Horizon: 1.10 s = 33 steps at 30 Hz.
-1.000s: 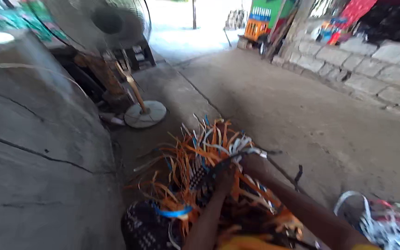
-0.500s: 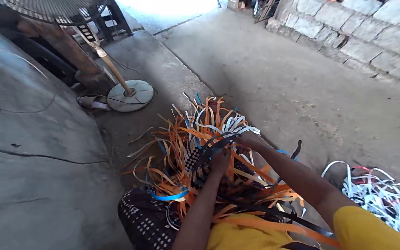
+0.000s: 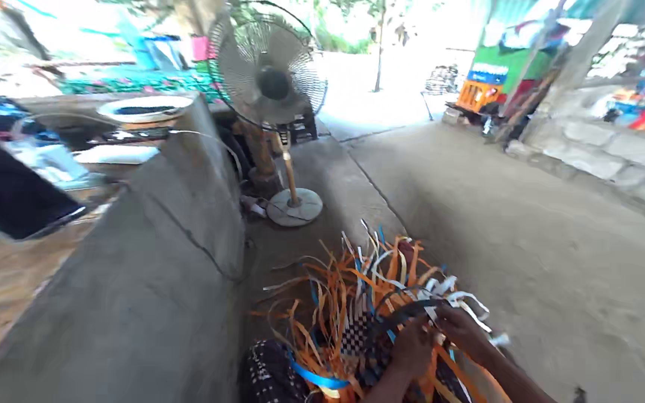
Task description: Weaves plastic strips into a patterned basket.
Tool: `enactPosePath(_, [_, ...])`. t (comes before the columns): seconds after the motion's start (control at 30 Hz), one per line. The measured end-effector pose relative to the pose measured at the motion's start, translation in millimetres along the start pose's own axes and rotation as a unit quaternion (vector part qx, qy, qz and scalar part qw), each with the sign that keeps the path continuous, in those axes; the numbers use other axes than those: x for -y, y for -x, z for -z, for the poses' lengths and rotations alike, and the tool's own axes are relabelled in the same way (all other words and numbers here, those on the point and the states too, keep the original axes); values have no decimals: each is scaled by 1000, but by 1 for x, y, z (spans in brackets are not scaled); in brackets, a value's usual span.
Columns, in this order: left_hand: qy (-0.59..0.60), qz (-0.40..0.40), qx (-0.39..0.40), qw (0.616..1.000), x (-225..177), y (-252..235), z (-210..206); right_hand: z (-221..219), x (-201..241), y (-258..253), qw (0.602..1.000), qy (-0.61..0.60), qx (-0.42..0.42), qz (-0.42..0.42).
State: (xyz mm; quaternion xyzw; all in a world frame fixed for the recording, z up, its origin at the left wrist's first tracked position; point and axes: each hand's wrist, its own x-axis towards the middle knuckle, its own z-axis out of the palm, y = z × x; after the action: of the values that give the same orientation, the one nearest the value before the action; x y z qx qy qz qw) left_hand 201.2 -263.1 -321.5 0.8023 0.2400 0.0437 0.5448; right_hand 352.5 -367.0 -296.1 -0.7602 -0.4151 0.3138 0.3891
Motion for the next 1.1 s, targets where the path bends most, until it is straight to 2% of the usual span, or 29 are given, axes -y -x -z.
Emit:
enactPosePath(0.17, [79,-31,27,996,-1,2,16,1,-6,-7,987,54,88,121])
enactPosePath(0.23, [164,22,12,986,-18,14,38,0,-1,-5,982,71,103,145])
enactPosePath(0.3, [283,61,-21,957,-29,24,58,-4,1,-1,973,101,101,184])
enactPosePath(0.37, [357,99,-62,927,-35,28,75,-7,6,4,967,145,112,179])
enactPosePath(0.43, [384,73,-12,920,-41,44,93,-9,13,9,963,186,107,165])
enactPosePath(0.53, [379,-21,99,920,-43,79,110,-9,26,16,956,230,85,160])
enactPosePath(0.63, [307,-67,134,940,-27,111,128,-7,29,13,952,263,104,118])
enactPosePath(0.7, [298,-46,67,951,-6,133,147,-5,24,8,952,267,116,97])
enactPosePath(0.8, [352,-2,-130,927,43,151,173,-2,20,6,959,246,123,72])
enactPosePath(0.83, [303,42,-181,935,57,156,182,-2,20,6,961,239,123,58])
enactPosePath(0.87, [196,116,-203,952,65,161,191,-2,24,7,962,239,125,31])
enactPosePath(0.9, [70,199,-175,962,69,166,200,-2,27,8,965,234,121,10])
enactPosePath(0.93, [-14,264,-114,958,66,171,207,-3,30,9,964,237,116,-11])
enactPosePath(0.97, [-52,295,-47,953,58,176,210,-4,34,10,965,236,109,-22])
enactPosePath(1.03, [-12,247,58,967,37,189,213,-6,44,17,972,218,82,-3])
enactPosePath(1.1, [71,169,83,979,21,189,213,-9,55,24,976,208,71,8])
